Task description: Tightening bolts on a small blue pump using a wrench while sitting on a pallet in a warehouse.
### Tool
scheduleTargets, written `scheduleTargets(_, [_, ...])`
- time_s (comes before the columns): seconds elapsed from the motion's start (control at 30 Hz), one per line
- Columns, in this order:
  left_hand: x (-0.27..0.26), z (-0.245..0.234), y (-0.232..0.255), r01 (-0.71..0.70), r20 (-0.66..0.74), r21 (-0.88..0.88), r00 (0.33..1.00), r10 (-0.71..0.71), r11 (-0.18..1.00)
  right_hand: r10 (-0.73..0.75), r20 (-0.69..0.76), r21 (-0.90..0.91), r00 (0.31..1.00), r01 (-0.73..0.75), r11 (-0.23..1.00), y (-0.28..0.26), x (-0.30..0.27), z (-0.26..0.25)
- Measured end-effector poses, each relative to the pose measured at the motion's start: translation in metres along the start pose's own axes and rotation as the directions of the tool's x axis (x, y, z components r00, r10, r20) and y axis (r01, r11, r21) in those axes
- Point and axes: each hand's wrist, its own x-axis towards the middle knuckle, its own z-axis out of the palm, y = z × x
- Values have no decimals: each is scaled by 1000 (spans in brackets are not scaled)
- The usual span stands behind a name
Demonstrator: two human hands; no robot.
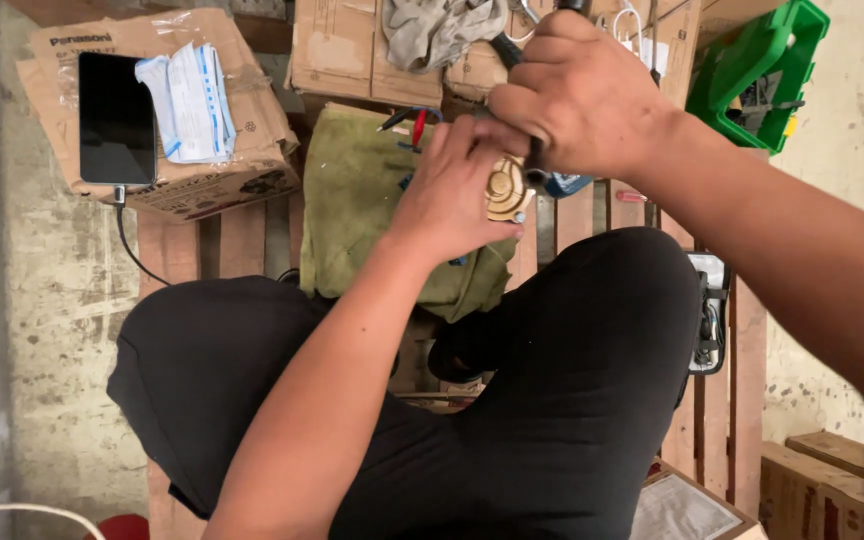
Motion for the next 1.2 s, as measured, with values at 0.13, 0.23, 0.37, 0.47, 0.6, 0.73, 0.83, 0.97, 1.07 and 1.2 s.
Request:
scheduleTargets(0.13, [1,9,-3,-17,0,-3,1000,17,1000,59,12,58,998,-59,997,-12,-2,-1])
scheduleTargets(0.23, [1,4,-1,45,51,1,998,-45,999,334,225,-195,915,-294,936,-18,-15,-3])
scheduleTargets(0.37, [0,6,-6,7,13,59,1000,-8,998,557,379,-217,739,-514,830,-15,-47,-4])
scheduleTargets(0.47, [4,8,-8,17,34,79,999,-20,997,265,238,-88,934,-251,964,-14,-42,-15])
scheduleTargets(0.6, [4,4,-4,23,34,73,999,-25,997,-38,145,32,989,33,999,-5,-29,-17])
scheduleTargets(0.73, [-1,7,-5,0,-25,48,1000,1,999,-47,81,36,996,44,998,1,-21,-6])
scheduleTargets(0.83, [-3,13,-6,10,-28,47,1000,-9,999,113,119,-37,986,-109,993,-9,-21,5])
scheduleTargets(0.97, [-2,14,-9,9,-67,127,998,-1,992,435,196,-164,879,-408,898,-23,-13,14])
scheduleTargets(1.07, [-1,20,-10,2,-79,155,997,10,988,700,263,-185,664,-677,712,-31,-1,16])
scheduleTargets(1.2, [-2,18,-10,-11,-71,176,997,24,984,849,325,-182,416,-854,488,-35,7,19])
